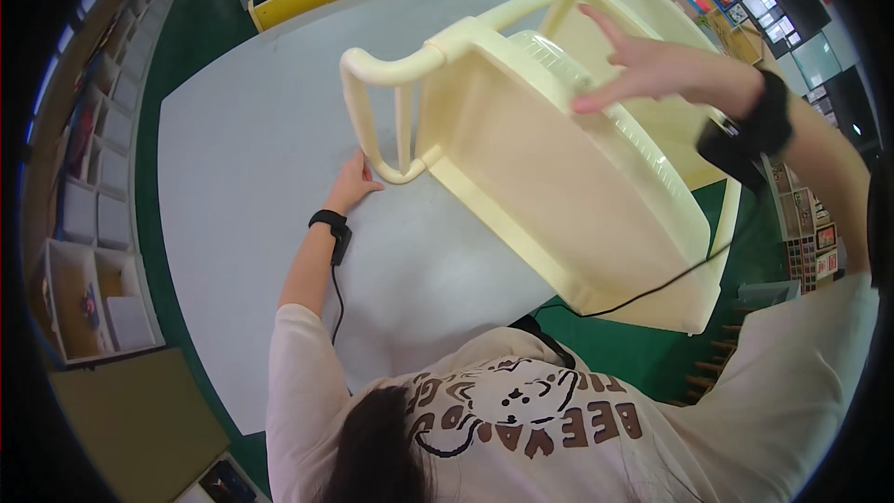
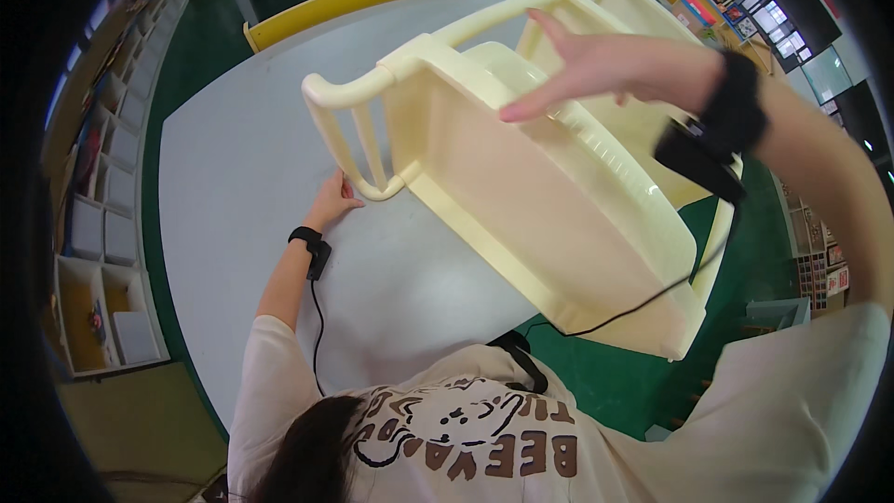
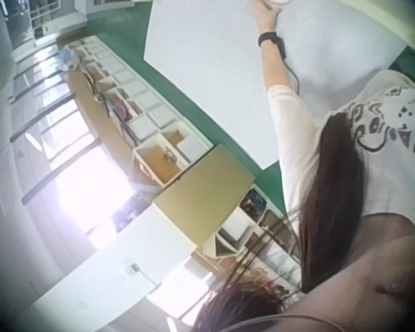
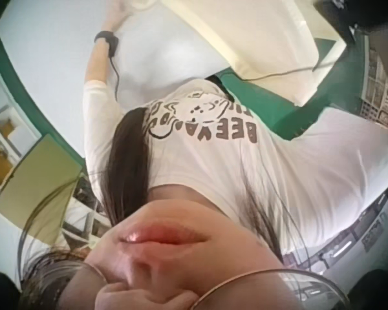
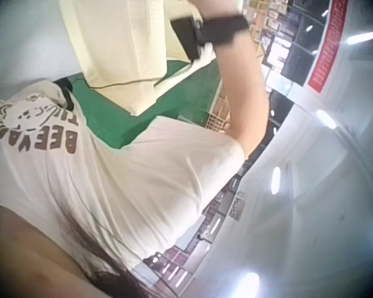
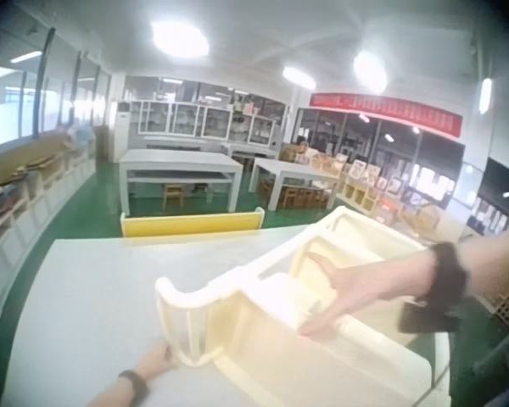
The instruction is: Assembling a three-tier plastic rolling utility cart by fitting legs, trays, and a handle together.
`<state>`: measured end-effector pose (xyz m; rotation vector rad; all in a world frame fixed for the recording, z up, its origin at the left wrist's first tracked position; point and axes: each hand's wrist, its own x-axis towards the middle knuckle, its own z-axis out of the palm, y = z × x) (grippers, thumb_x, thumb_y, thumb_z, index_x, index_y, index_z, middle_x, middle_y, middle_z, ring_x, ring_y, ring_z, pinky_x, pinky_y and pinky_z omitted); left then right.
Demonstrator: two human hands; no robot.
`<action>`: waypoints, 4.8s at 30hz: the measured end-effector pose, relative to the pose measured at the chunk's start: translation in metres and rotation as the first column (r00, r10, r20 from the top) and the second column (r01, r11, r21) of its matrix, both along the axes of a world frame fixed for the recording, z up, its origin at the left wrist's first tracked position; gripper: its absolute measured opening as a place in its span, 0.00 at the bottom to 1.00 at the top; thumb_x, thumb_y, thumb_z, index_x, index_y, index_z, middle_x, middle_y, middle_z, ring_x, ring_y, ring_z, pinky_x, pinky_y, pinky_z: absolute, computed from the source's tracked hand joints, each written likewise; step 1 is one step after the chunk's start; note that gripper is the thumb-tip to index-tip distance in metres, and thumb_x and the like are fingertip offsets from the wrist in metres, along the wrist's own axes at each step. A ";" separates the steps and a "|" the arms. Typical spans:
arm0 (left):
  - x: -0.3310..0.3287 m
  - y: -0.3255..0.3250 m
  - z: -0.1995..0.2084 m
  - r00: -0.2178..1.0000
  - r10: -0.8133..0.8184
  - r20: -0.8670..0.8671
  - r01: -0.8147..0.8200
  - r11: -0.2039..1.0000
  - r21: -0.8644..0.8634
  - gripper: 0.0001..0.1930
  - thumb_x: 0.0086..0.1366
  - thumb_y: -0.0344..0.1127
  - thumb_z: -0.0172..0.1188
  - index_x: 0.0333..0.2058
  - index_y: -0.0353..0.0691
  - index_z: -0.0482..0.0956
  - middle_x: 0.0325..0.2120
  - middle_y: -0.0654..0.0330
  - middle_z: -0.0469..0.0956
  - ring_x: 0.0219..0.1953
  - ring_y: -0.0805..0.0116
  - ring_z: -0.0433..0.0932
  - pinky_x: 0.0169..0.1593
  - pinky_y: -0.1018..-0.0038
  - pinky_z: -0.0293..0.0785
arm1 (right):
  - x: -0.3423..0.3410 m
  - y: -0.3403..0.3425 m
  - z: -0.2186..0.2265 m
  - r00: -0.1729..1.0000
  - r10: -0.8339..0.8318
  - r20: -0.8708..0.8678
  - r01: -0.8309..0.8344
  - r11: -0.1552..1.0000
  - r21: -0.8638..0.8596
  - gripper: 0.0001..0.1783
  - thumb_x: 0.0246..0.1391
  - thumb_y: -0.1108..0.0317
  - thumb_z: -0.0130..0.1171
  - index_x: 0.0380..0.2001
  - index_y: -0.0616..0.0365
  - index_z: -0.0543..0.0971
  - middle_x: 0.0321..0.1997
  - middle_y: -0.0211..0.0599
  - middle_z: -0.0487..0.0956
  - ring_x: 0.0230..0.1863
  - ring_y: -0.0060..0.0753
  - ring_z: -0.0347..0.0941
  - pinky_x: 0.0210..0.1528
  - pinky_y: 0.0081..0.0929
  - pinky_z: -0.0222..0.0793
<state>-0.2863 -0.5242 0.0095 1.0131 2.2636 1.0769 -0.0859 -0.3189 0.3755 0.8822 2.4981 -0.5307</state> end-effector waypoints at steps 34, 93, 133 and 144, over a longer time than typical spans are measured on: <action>-0.023 0.016 -0.038 0.942 -0.050 0.331 -0.026 0.975 0.220 0.08 0.37 0.22 0.58 0.21 0.31 0.73 0.13 0.60 0.74 0.15 0.77 0.70 0.22 0.82 0.65 | -0.069 0.012 -0.055 0.934 0.216 0.286 -0.203 0.976 -0.073 0.58 0.35 0.49 0.53 0.53 0.55 0.21 0.39 0.69 0.52 0.42 0.61 0.56 0.48 0.33 0.51; 0.056 0.045 -0.021 0.941 0.289 0.178 -0.331 0.894 0.302 0.14 0.57 0.37 0.48 0.39 0.35 0.65 0.32 0.57 0.71 0.36 0.69 0.68 0.41 0.74 0.62 | 0.272 0.141 -0.125 0.411 0.828 -0.382 -0.408 0.542 0.735 0.10 0.18 0.69 0.52 0.10 0.57 0.63 0.14 0.33 0.63 0.19 0.36 0.62 0.25 0.27 0.61; 0.185 0.081 -0.016 0.534 0.030 0.845 -0.671 0.623 0.402 0.14 0.54 0.32 0.48 0.36 0.26 0.67 0.33 0.53 0.72 0.34 0.65 0.72 0.40 0.72 0.69 | 0.180 0.114 -0.093 -0.121 0.748 -0.653 0.158 0.664 0.731 0.08 0.11 0.71 0.48 0.07 0.55 0.63 0.07 0.33 0.58 0.08 0.36 0.54 0.10 0.26 0.48; 0.176 0.002 0.084 0.727 0.039 0.686 -0.510 0.699 0.501 0.16 0.57 0.35 0.41 0.37 0.25 0.66 0.35 0.49 0.70 0.36 0.62 0.69 0.41 0.70 0.64 | 0.184 0.064 -0.041 -0.099 0.583 -0.807 -0.015 0.810 0.587 0.18 0.21 0.71 0.54 0.27 0.55 0.75 0.14 0.38 0.70 0.16 0.40 0.67 0.16 0.29 0.58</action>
